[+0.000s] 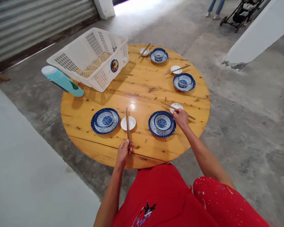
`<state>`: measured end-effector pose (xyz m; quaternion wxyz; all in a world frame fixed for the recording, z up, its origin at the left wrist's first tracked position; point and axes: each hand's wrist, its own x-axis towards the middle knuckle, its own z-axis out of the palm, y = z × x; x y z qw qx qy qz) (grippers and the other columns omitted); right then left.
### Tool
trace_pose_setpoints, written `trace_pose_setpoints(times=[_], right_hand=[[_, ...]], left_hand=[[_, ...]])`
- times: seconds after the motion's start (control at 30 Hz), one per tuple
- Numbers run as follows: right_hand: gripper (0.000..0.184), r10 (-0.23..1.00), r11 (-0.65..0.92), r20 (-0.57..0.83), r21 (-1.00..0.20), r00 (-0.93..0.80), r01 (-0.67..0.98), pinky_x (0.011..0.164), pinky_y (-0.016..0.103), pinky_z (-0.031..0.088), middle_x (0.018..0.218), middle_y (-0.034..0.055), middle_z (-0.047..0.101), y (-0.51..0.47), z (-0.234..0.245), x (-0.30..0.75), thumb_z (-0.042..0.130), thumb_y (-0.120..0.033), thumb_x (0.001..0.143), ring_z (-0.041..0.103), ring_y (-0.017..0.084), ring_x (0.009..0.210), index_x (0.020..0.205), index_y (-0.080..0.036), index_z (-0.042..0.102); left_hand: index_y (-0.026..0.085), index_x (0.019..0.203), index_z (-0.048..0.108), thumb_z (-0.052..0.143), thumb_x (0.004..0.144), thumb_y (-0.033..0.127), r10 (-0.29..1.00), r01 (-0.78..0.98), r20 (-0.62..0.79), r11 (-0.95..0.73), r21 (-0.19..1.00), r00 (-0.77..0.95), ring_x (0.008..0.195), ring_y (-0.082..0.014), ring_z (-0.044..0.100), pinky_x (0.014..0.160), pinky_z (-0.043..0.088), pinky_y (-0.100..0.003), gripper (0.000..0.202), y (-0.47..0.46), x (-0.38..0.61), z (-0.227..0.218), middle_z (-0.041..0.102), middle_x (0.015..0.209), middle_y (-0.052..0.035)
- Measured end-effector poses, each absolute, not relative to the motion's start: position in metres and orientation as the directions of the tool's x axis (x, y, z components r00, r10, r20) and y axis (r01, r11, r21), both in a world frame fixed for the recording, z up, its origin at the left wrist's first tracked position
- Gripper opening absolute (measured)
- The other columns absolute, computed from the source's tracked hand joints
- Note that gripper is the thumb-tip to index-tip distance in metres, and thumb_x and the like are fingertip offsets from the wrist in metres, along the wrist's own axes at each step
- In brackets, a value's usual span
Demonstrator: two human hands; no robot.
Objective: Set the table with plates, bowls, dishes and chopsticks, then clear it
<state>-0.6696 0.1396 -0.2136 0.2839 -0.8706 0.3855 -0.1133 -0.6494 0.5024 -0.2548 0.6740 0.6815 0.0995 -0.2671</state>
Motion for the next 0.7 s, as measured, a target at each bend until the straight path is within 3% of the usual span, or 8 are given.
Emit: trace_pose_setpoints(times=[0.2, 0.33, 0.47, 0.7], right_hand=[[0.03, -0.761, -0.515, -0.065, -0.547, 0.646, -0.66, 0.072, 0.031, 0.05, 0.078, 0.0096, 0.076, 0.128, -0.223, -0.693, 0.052, -0.028, 0.084, 0.07, 0.021, 0.063, 0.097, -0.013, 0.074], [0.032, -0.757, -0.588, -0.001, -0.436, 0.654, -0.681, 0.078, 0.032, 0.049, 0.089, 0.012, 0.077, 0.117, -0.224, -0.696, 0.05, -0.028, 0.085, 0.071, 0.025, 0.077, 0.1, -0.014, 0.075], [0.035, -0.717, -0.667, 0.021, -0.312, 0.697, -0.676, 0.086, 0.033, 0.047, 0.106, 0.013, 0.074, 0.104, -0.224, -0.694, 0.048, -0.028, 0.088, 0.067, 0.027, 0.101, 0.107, -0.015, 0.074], [0.039, -0.673, -0.722, -0.103, -0.122, 0.732, -0.681, 0.081, 0.034, 0.046, 0.119, 0.0143, 0.067, 0.097, -0.223, -0.681, 0.047, -0.035, 0.093, 0.065, 0.028, 0.101, 0.123, -0.021, 0.067]], left_hand=[[0.015, 0.088, 0.058, 0.058, 0.082, 0.06, -0.204, 0.476, -0.492, -0.122, 0.871, 0.846, 0.046, -0.0064, 0.049, 0.043, 0.031, -0.019, 0.046, 0.504, -0.649, -0.257, 0.067, 0.077, -0.0035], [0.016, 0.083, 0.057, 0.058, 0.081, 0.061, -0.184, 0.458, -0.484, -0.165, 0.873, 0.856, 0.048, -0.0085, 0.051, 0.044, 0.034, -0.02, 0.045, 0.506, -0.649, -0.256, 0.068, 0.076, -0.0039], [0.017, 0.089, 0.061, 0.059, 0.079, 0.063, -0.083, 0.468, -0.491, -0.2, 0.861, 0.867, 0.053, -0.0121, 0.055, 0.046, 0.039, -0.022, 0.047, 0.52, -0.656, -0.254, 0.069, 0.079, -0.0059], [0.018, 0.099, 0.064, 0.052, 0.087, 0.055, 0.125, 0.461, -0.444, -0.235, 0.856, 0.887, 0.063, -0.0138, 0.059, 0.057, 0.047, -0.025, 0.041, 0.57, -0.69, -0.254, 0.071, 0.087, -0.0049]])
